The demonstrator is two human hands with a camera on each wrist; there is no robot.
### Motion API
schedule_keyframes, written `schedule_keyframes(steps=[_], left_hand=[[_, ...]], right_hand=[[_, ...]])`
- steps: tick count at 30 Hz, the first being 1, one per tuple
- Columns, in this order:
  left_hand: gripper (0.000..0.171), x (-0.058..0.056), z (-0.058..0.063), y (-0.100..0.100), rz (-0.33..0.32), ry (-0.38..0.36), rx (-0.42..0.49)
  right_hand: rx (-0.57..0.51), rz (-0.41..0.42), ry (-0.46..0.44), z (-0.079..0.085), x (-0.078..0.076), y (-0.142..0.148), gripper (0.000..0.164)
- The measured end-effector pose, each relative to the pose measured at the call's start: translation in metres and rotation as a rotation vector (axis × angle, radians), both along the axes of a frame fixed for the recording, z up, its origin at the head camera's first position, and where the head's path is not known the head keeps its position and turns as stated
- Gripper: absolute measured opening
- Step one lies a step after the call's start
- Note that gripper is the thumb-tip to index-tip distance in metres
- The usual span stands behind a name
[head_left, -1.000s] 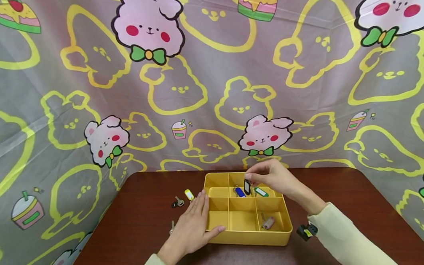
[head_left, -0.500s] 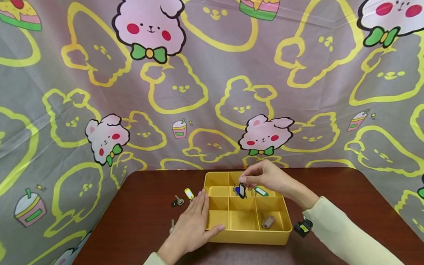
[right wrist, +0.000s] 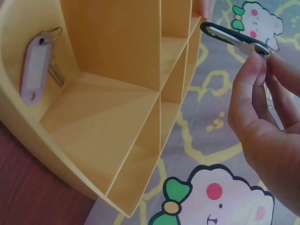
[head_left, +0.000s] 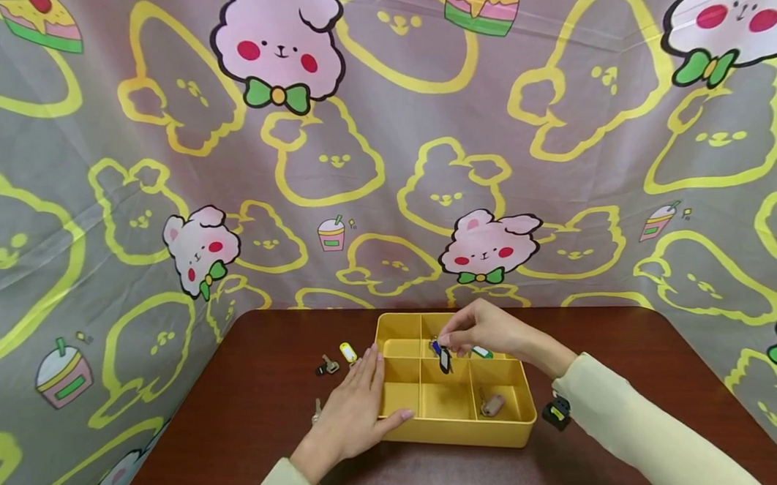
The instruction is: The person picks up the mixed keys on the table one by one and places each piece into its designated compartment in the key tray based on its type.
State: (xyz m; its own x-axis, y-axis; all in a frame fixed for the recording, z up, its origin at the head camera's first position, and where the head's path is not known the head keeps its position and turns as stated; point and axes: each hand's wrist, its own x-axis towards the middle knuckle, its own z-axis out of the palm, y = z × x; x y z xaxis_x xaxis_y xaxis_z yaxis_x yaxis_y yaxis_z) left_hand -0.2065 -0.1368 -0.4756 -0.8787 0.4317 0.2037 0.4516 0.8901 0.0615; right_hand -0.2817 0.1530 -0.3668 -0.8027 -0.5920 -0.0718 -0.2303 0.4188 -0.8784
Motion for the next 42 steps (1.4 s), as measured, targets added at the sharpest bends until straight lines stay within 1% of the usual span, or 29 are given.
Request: schedule_keyframes(steps=[6,12,15,19,27,32,37,42], left_hand=[[0.104,0.001,-0.001,0.0,0.0,-0.003,-0.001],[0.106,0.001,0.0,0.0,-0.001,-0.003,-0.002],[0.105,0.0,0.0,0.0,0.002,-0.012,0.002],[0.105,0.0,-0.002,-0.001,0.0,-0.009,0.003],[0.104,0.0,-0.002,0.0,-0.005,-0.008,0.002],[0.103,0.001,0.0,0.0,-0.006,-0.004,0.012],[0.105,0.001,0.0,0.0,-0.002,-0.011,0.013],[0.105,0.002,0.0,0.0,-0.002,-0.018,0.012]], right_hand=[[0.04,0.036,0.019,-0.001,-0.001,-0.003,0.021],[0.045,0.056,0.018,-0.004,-0.004,-0.007,0.019],[0.043,0.074,0.019,-0.007,-0.005,-0.008,0.019],[0.053,0.085,0.015,-0.007,-0.005,-0.011,0.021],[0.093,0.128,0.023,-0.005,-0.005,-0.015,0.017],[0.12,0.144,0.032,-0.004,-0.004,-0.017,0.015],[0.147,0.17,0.048,-0.005,-0.005,-0.019,0.013],[0.163,0.188,0.039,-0.006,-0.006,-0.022,0.011]])
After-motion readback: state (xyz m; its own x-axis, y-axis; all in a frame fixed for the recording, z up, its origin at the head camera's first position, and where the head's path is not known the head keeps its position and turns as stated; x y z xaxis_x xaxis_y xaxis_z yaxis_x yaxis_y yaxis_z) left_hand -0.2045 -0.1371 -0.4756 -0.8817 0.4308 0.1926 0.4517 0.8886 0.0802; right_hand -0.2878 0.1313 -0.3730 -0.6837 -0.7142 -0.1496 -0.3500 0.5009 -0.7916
